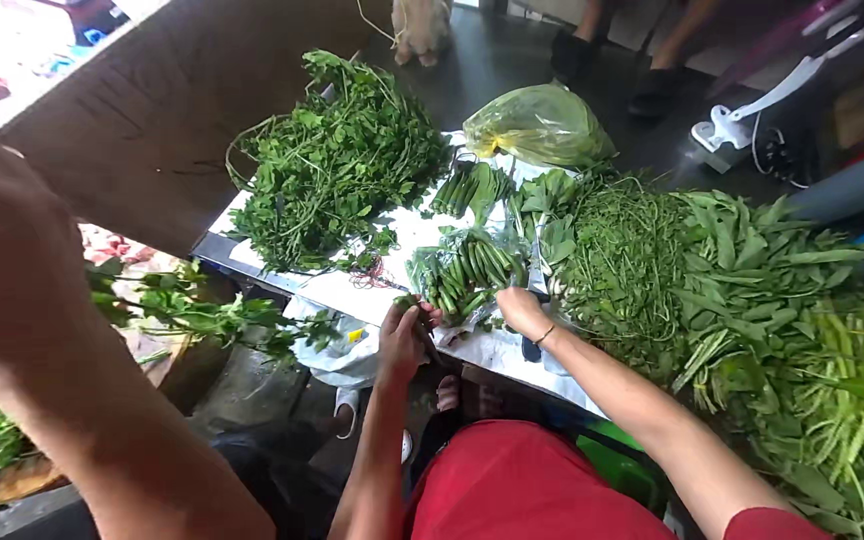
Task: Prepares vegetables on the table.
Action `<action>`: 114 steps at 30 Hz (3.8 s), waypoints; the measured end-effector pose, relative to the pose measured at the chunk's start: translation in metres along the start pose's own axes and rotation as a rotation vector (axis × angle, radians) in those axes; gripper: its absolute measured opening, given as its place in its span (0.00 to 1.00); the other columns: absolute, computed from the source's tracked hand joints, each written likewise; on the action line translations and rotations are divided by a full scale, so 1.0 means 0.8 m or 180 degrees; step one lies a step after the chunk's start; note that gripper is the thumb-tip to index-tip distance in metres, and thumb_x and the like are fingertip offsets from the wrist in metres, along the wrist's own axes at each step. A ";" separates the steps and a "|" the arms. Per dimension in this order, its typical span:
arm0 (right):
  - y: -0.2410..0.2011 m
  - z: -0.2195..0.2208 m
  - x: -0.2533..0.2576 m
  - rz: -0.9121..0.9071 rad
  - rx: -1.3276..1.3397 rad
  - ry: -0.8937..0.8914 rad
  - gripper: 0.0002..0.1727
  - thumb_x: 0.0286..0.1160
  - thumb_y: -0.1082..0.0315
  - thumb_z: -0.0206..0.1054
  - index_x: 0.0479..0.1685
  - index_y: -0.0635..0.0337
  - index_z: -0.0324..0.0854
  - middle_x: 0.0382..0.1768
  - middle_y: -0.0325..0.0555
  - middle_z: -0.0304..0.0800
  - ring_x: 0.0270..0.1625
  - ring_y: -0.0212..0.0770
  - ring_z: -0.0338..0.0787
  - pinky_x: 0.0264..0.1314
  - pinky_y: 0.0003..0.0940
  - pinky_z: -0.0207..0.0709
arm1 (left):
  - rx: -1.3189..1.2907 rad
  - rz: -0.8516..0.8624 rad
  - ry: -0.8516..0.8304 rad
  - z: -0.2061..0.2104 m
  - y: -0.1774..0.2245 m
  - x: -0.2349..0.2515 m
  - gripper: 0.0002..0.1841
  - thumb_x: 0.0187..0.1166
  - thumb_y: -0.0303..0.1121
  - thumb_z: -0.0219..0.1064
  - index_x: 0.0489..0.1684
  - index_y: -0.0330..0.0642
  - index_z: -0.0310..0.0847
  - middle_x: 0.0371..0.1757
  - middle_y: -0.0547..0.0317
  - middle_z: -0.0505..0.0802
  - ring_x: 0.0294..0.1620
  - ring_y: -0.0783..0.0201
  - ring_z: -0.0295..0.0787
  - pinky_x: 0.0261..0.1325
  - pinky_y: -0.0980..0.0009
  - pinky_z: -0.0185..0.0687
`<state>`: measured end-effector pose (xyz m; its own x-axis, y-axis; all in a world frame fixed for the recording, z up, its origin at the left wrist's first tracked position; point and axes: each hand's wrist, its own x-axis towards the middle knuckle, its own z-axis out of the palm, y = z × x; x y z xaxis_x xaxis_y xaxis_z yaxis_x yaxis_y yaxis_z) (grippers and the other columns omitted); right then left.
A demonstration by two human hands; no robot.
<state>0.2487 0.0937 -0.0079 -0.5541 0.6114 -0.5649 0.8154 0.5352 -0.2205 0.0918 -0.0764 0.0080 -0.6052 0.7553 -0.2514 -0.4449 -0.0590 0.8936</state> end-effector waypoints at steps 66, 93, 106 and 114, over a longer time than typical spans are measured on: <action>0.011 -0.038 0.028 -0.1608 0.3034 -0.0264 0.12 0.80 0.62 0.70 0.50 0.62 0.89 0.46 0.42 0.92 0.37 0.30 0.87 0.38 0.29 0.81 | -0.0403 -0.1332 -0.1029 0.050 -0.045 0.023 0.17 0.93 0.37 0.51 0.73 0.38 0.69 0.51 0.46 0.92 0.48 0.52 0.93 0.53 0.53 0.90; -0.014 -0.027 -0.042 -0.0955 0.2879 0.0426 0.16 0.82 0.65 0.67 0.61 0.66 0.83 0.53 0.52 0.88 0.31 0.35 0.86 0.38 0.33 0.84 | -0.0059 -0.0354 -0.1026 0.082 -0.009 0.051 0.19 0.85 0.20 0.54 0.73 0.28 0.66 0.59 0.45 0.91 0.56 0.58 0.91 0.60 0.62 0.88; 0.011 -0.045 -0.011 -0.0392 0.2599 0.0021 0.20 0.93 0.62 0.51 0.72 0.67 0.73 0.52 0.57 0.84 0.46 0.46 0.86 0.55 0.44 0.80 | -0.0376 -0.0748 -0.0432 0.069 -0.020 0.064 0.14 0.91 0.25 0.48 0.70 0.30 0.66 0.49 0.44 0.92 0.48 0.51 0.93 0.54 0.55 0.90; -0.029 -0.080 -0.036 -0.1357 0.3434 0.0391 0.16 0.81 0.70 0.65 0.64 0.66 0.81 0.51 0.50 0.91 0.46 0.37 0.92 0.51 0.35 0.88 | -0.0718 -0.1156 -0.0548 0.081 -0.017 0.058 0.30 0.96 0.51 0.34 0.63 0.37 0.76 0.46 0.50 0.92 0.46 0.58 0.91 0.51 0.59 0.89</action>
<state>0.2350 0.1010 0.0641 -0.7818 0.5855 -0.2144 0.2459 -0.0264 -0.9689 0.1122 0.0019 0.0082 -0.2735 0.8496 -0.4510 -0.7521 0.1034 0.6509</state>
